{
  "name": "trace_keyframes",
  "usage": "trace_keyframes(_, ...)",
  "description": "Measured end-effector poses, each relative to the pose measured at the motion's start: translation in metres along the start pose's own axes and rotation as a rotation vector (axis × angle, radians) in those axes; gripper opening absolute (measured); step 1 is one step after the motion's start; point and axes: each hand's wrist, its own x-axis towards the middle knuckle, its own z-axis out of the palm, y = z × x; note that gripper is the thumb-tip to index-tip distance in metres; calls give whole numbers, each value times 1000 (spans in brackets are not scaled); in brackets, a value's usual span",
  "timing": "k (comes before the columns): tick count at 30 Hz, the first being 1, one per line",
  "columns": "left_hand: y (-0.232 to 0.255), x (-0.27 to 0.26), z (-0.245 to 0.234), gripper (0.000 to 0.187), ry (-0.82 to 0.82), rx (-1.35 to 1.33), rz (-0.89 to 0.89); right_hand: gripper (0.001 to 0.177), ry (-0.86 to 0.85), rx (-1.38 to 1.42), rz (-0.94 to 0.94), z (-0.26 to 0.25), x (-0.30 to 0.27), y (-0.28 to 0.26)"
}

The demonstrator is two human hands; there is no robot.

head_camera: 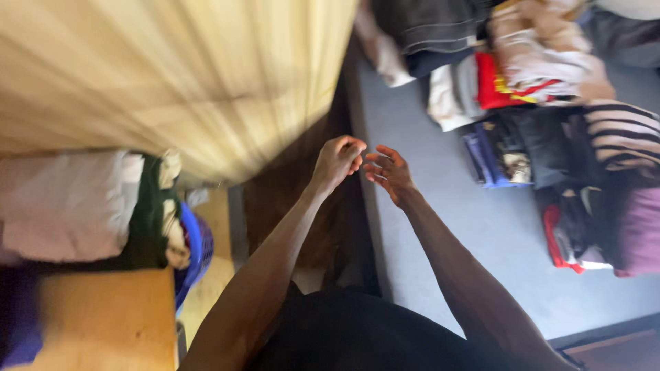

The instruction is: The person picks up folded pieces of clothing from a bed and places them in stacks on a wooden shelf, then organizes small bottles and containers on the same shelf.

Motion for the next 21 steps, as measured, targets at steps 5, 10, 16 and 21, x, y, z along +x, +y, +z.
trace_keyframes(5,38,27,85,37,8,270,48,54,23,163,-218,-101,-10,-31)
trace_keyframes(10,36,48,133,45,-17,318,50,32,120,446,-284,-203,-25,-52)
trace_keyframes(16,13,72,159,50,-36,397,-54,32,300,304,-259,-261,-45,-65)
trace_keyframes(21,-39,108,162,35,-155,425,-187,38,283,336,-170,-281,-49,-69)
